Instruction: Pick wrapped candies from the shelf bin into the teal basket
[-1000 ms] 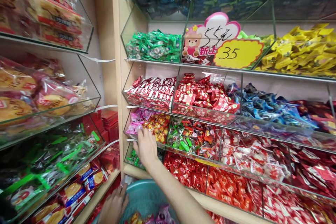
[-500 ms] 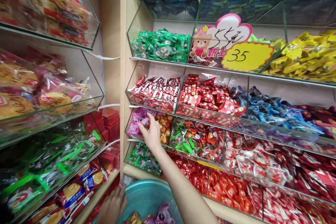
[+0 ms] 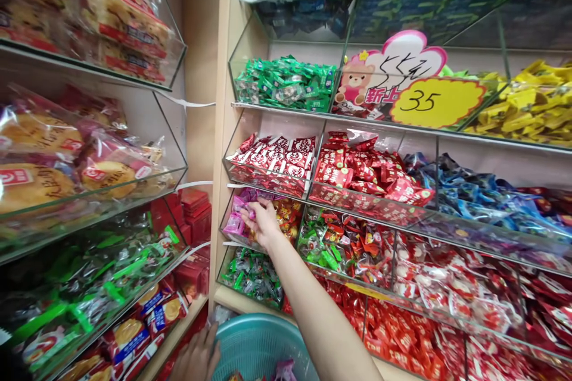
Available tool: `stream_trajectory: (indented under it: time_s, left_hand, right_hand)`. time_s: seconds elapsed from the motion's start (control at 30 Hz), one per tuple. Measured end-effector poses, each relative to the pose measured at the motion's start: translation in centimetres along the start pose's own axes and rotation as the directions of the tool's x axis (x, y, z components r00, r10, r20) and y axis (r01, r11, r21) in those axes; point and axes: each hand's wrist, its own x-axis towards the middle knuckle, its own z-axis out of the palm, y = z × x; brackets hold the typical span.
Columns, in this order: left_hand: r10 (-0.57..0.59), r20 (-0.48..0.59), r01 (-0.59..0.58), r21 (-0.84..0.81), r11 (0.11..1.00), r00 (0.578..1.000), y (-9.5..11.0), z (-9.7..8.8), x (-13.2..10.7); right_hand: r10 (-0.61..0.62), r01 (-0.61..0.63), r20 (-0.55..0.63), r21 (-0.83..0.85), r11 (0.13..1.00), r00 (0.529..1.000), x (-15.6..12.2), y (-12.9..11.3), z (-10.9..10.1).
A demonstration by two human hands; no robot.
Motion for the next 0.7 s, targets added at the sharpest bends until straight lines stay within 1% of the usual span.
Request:
stream_trajectory:
  time_s: [0.07,0.13,0.2,0.3,0.37,0.43,0.57,0.63,0.7]
  left_hand:
    - [0.002,0.057,-0.002,0.0,1.0,0.998,0.0,-0.1,0.1]
    - [0.01,0.09,-0.012,0.016,1.0,0.996,0.0,-0.4,0.1]
    - [0.016,0.095,-0.019,0.029,0.999,0.995,0.0,-0.7,0.2]
    - [0.011,0.104,-0.016,0.045,0.999,0.995,0.1,-1.1,0.3]
    - [0.01,0.119,-0.016,0.052,0.998,0.993,0.2,-1.2,0.3]
    - [0.002,0.134,-0.008,0.047,0.999,0.991,0.2,-1.0,0.4]
    - [-0.013,0.138,0.015,-0.016,1.0,0.99,-0.2,-0.4,0.5]
    - [-0.004,0.123,0.01,-0.046,0.999,0.992,-0.4,-0.3,0.5]
    - [0.003,0.116,0.002,-0.049,0.999,0.993,-0.4,-0.5,0.5]
  right_hand:
    - [-0.114,0.113,0.0,-0.109,0.988,0.994,0.9,0.8,0.3]
    - [-0.252,0.245,0.01,-0.259,0.934,0.968,1.8,1.5,0.4]
    - [-0.329,0.306,0.002,-0.375,0.875,0.944,2.6,1.9,0.3]
    - [-0.356,0.306,-0.015,-0.476,0.824,0.934,3.3,1.9,0.0]
    - [-0.38,0.316,-0.001,-0.555,0.769,0.925,3.5,1.9,0.0]
    - [-0.414,0.335,0.028,-0.638,0.693,0.91,3.5,1.7,0.2]
    - [-0.477,0.354,0.081,-0.78,0.516,0.875,3.8,1.4,0.8]
    - [-0.487,0.337,0.088,-0.825,0.453,0.869,4.3,1.3,1.1]
    - [-0.483,0.308,0.08,-0.857,0.413,0.872,4.8,1.2,1.2]
